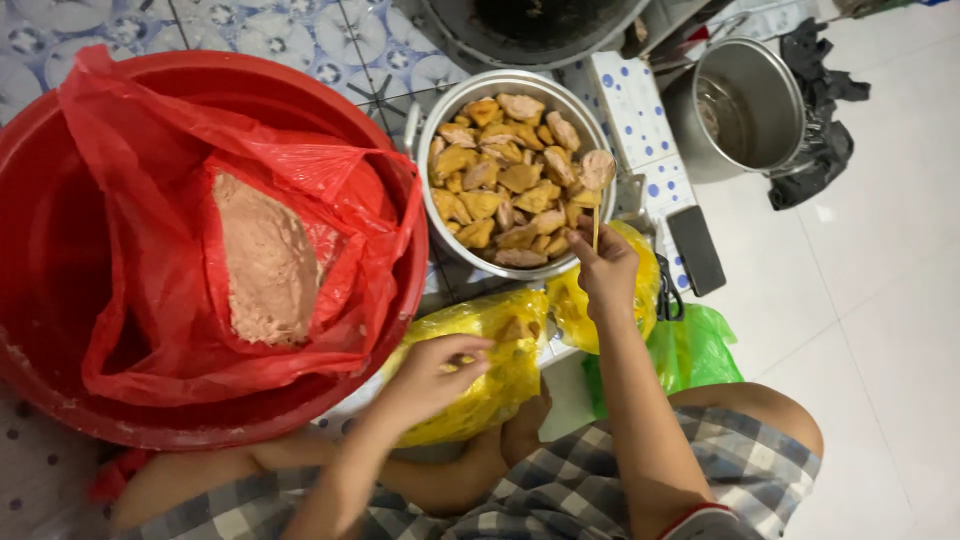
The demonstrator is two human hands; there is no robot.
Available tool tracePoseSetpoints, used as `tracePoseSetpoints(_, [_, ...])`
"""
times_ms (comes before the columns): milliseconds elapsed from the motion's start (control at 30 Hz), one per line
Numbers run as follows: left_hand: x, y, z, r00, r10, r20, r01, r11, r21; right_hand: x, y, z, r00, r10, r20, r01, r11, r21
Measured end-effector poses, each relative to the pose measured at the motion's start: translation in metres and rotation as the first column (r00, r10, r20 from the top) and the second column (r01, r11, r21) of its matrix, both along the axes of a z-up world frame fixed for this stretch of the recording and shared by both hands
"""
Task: Stuff fried tofu with meat paste using a spoon and cut them with scissors.
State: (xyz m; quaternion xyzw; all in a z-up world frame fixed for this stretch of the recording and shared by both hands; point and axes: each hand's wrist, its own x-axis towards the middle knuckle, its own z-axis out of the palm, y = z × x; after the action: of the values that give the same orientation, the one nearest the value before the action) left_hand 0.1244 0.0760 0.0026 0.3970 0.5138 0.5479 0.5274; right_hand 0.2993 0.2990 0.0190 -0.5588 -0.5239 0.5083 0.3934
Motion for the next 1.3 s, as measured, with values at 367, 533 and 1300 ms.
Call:
tracePoseSetpoints(367, [0.112, 0.077, -0.156, 0.335, 0.026, -0.942, 0.033, 0.999, 0.039, 0.026, -0.06, 0.1, 0.987, -0.004, -0.16, -0.002, 0.999, -0.039])
tracePoseSetpoints(533, [0.099, 0.073, -0.158, 0.377, 0.01, -0.926, -0.04, 0.999, -0.005, 0.032, -0.083, 0.111, 0.98, 0.0, -0.198, -0.004, 1.0, -0.02])
tracePoseSetpoints(1300, [0.073, 0.044, -0.079, 0.914, 0.093, -0.396, -0.206, 0.945, -0.255, 0.066, -0.147, 0.088, 0.989, 0.053, -0.135, -0.066, 0.993, -0.098])
